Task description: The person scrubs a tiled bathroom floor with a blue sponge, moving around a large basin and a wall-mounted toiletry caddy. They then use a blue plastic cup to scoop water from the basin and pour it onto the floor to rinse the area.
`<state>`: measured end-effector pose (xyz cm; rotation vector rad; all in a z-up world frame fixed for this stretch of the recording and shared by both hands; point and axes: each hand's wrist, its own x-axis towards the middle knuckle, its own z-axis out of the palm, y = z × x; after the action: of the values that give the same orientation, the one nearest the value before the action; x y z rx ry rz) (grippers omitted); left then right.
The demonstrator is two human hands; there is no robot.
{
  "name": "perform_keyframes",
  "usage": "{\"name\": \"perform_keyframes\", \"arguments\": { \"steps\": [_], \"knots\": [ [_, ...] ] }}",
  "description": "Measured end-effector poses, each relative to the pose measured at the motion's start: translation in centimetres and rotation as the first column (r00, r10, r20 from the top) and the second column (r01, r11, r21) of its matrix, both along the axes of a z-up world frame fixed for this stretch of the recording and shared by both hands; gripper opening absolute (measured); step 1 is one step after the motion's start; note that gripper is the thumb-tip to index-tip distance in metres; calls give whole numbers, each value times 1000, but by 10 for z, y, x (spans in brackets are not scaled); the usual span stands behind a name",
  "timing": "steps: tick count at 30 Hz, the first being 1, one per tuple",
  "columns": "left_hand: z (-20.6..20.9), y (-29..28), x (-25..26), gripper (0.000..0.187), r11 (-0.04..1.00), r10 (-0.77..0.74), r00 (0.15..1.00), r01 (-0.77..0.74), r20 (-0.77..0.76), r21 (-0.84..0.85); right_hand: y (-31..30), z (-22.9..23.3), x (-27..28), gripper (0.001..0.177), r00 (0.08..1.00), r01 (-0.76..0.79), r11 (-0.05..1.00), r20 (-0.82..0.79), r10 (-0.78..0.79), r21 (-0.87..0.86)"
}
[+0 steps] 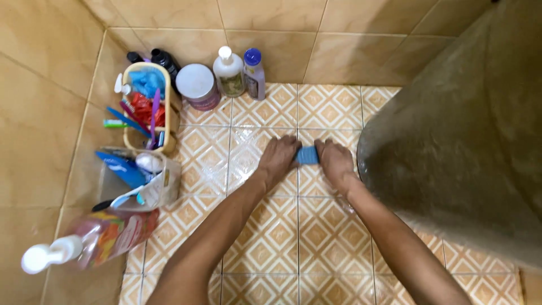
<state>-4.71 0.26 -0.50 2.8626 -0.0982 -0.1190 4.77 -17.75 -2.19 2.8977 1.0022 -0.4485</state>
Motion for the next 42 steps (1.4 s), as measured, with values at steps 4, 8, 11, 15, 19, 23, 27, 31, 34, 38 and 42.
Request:
{"name": "perform_keyframes", "arguments": {
  "steps": [4,8,11,15,19,23,27,31,34,38,42],
  "knots": [
    [-2,-21,-62,55,997,-69,995,71,-75,27,-22,19,-68,33,998,-47,998,-53,45,-38],
    [7,-31,-89,51,991,-130,987,131,-95,3,-41,5,-80,44,978,-114,991,-182,100,-67],
    [10,-27,-75,50,992,-103,993,106,-52,65,-42,22,-73,57,977,-112,992,-186,99,-58],
    [18,-15,-34,44,988,-63,998,58,30,143,-30,-1,-30,45,994,-19,999,-106,22,29],
    [-18,1,33,28,978,-26,987,-8,157,210,-2,22,5,50,999,31,997,-24,-29,74],
    [-42,24,100,40,973,17,974,-68,226,220,27,39,37,54,987,162,977,-36,-159,138],
    [-41,41,126,46,983,69,974,-104,217,152,43,43,67,57,978,203,963,-78,-192,176],
    [-11,38,115,42,980,66,977,-101,202,169,43,43,60,58,977,205,965,-87,-193,166],
    [-31,35,110,51,973,5,981,-50,196,227,29,30,47,60,992,117,989,30,-120,89],
    [-22,24,48,48,978,-30,997,15,66,209,3,30,4,56,997,31,990,-77,-20,138],
    [10,20,-17,48,964,-115,993,121,-39,236,-16,64,-54,60,967,-62,967,-225,119,246]
  ]
}}
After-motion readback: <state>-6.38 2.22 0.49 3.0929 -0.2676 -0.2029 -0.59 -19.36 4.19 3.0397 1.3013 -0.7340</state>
